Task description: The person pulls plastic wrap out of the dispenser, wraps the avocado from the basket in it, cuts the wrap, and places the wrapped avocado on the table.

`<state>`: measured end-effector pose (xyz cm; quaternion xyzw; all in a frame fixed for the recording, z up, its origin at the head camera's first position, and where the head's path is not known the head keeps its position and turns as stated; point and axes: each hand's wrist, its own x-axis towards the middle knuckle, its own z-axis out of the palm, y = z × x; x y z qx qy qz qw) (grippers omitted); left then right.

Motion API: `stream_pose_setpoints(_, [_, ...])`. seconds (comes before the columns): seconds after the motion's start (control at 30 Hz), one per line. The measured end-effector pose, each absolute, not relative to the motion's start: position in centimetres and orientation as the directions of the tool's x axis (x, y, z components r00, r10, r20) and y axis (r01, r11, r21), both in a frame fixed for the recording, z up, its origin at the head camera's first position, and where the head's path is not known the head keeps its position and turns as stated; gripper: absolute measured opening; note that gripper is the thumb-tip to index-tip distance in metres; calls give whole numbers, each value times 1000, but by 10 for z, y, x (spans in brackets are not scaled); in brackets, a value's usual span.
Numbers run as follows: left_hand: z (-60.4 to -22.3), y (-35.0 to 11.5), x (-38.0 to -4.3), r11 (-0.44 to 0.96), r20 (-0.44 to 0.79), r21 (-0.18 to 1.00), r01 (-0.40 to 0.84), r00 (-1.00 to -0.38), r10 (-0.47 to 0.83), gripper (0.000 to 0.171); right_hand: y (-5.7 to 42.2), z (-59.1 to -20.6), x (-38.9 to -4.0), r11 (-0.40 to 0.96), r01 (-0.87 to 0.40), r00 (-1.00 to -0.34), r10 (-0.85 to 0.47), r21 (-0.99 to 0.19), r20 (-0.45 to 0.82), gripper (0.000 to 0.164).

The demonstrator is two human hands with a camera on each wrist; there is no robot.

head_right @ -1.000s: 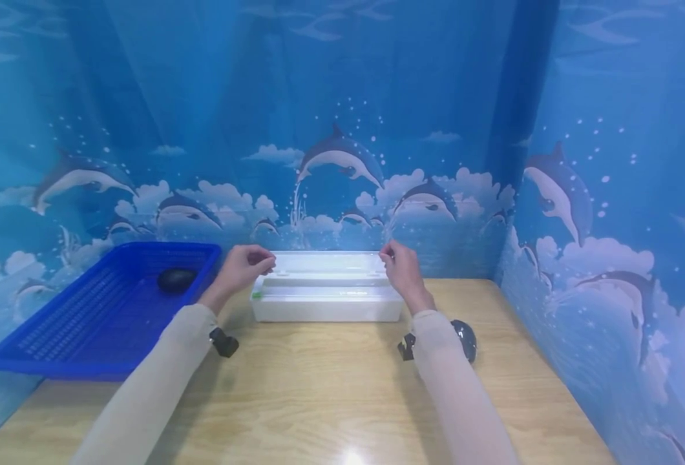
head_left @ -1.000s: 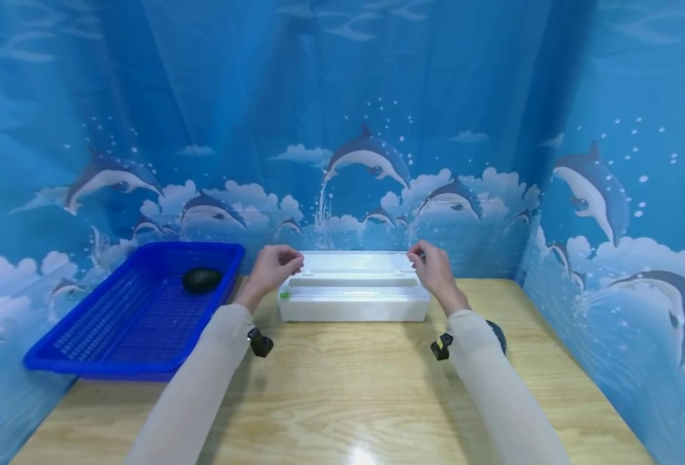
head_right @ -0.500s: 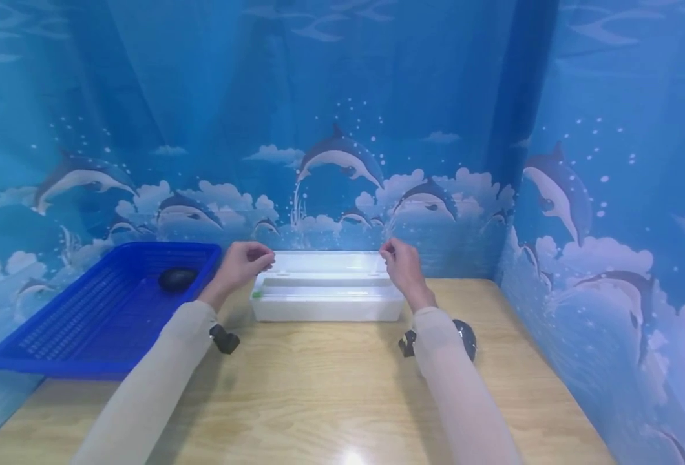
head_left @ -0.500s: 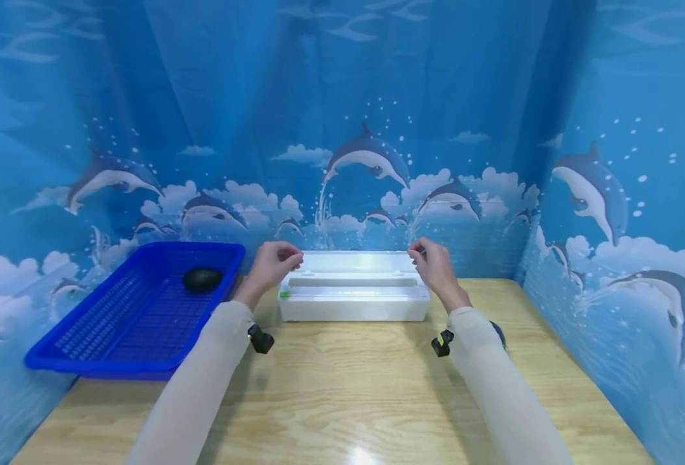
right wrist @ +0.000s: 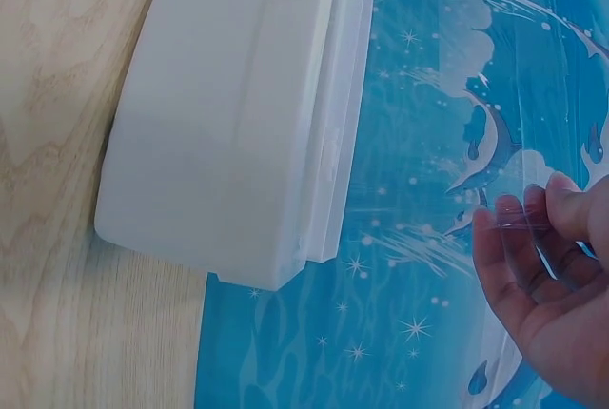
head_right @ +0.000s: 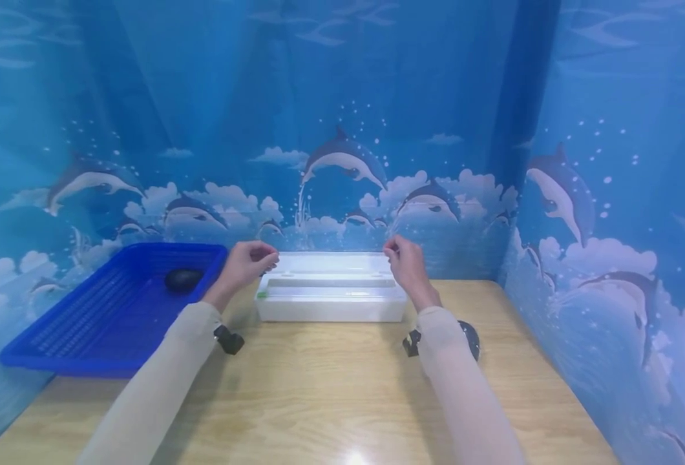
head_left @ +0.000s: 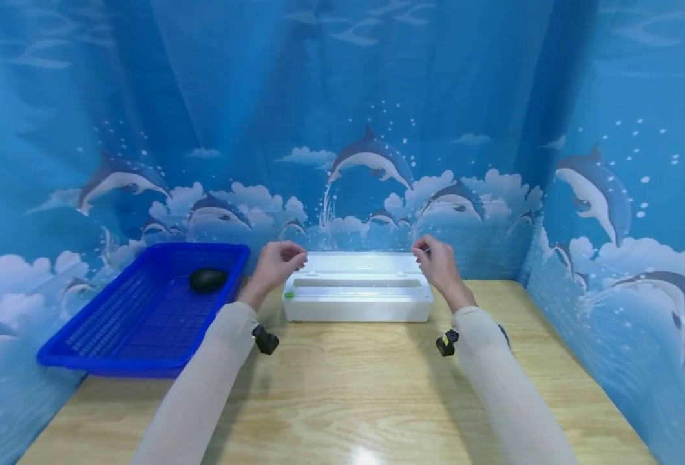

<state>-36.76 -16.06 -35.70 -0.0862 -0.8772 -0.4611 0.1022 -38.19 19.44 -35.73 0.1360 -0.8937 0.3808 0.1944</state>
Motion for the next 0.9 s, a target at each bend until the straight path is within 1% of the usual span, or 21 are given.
stream_pose_setpoints(0.17, [-358, -160, -367, 568, 274, 781, 262, -959, 67, 23, 195, -356, -379, 682, -374, -897, -93, -629, 433, 18])
stream_pose_setpoints(0.37, [-355, -161, -367, 569, 267, 784, 249, -962, 53, 25, 194, -355, -378, 684, -374, -895, -88, -626, 438, 20])
stream_pose_setpoints(0.5, [-352, -162, -366, 567, 277, 783, 254, -960, 47, 25, 195, -352, -379, 682, -409, -873, -99, -607, 477, 19])
stream_pose_setpoints(0.67, [-345, -164, -365, 577, 323, 764, 289, -945, 46, 23, 195, -346, -379, 676, -455, -837, -103, -580, 537, 18])
stream_pose_setpoints(0.9, [-333, -163, -363, 564, 368, 757, 330, -929, 50, 22, 195, -336, -379, 674, -477, -805, -77, -564, 589, 16])
